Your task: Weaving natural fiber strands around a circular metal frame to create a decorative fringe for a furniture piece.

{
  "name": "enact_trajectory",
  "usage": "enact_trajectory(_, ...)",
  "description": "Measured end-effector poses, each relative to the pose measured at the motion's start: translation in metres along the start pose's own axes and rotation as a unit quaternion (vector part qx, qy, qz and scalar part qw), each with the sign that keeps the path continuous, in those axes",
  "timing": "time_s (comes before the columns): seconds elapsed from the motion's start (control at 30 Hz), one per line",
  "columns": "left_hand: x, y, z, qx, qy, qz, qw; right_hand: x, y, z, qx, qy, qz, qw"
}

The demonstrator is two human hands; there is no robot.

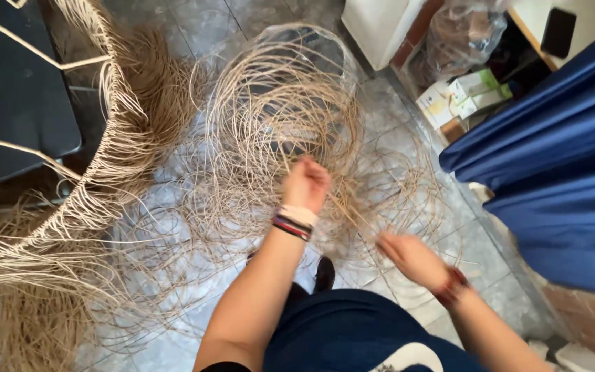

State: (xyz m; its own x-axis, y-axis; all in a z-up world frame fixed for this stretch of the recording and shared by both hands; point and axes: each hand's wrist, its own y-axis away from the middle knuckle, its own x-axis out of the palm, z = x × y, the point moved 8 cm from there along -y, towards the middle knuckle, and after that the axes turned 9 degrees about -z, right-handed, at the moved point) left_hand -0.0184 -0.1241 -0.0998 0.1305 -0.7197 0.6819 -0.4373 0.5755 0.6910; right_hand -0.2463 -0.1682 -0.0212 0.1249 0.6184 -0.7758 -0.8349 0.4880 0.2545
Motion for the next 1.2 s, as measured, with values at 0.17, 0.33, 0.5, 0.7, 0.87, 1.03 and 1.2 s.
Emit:
enact_trajectory(0.17, 0.067, 0.074, 0.003, 0.103, -0.219, 0.094, 0.966, -0.026, 0.013, -0.011, 0.122, -0.360, 0.008, 0.925)
enact_trajectory(0.33, 0.052, 0.100, 0.087, 0.043, -0.303, 0.177, 0.935, -0.034, -0.027, 0.000, 0.127, -0.385, -0.057, 0.913)
enact_trajectory(0.5, 0.039, 0.065, 0.009, 0.041, -0.039, 0.022, 0.998, -0.049, 0.027, -0.015, 0.104, -0.248, 0.016, 0.963)
enact_trajectory(0.7, 0.006, 0.050, 0.135, 0.213, -0.735, 0.242, 0.596, -0.061, -0.026, 0.002, 0.097, -0.287, -0.022, 0.953)
enact_trajectory(0.87, -0.036, 0.102, 0.154, 0.167, -0.776, 0.405, 0.455, -0.042, -0.070, -0.003, 0.128, -0.593, -0.014, 0.795)
enact_trajectory(1.03, 0.046, 0.091, 0.028, 0.052, -0.195, 0.158, 0.966, -0.042, 0.013, -0.013, 0.147, -0.398, 0.052, 0.904)
enact_trajectory(1.2, 0.027, 0.121, 0.071, 0.122, -0.703, 0.169, 0.680, -0.011, -0.022, -0.035, 0.157, -0.512, 0.100, 0.839)
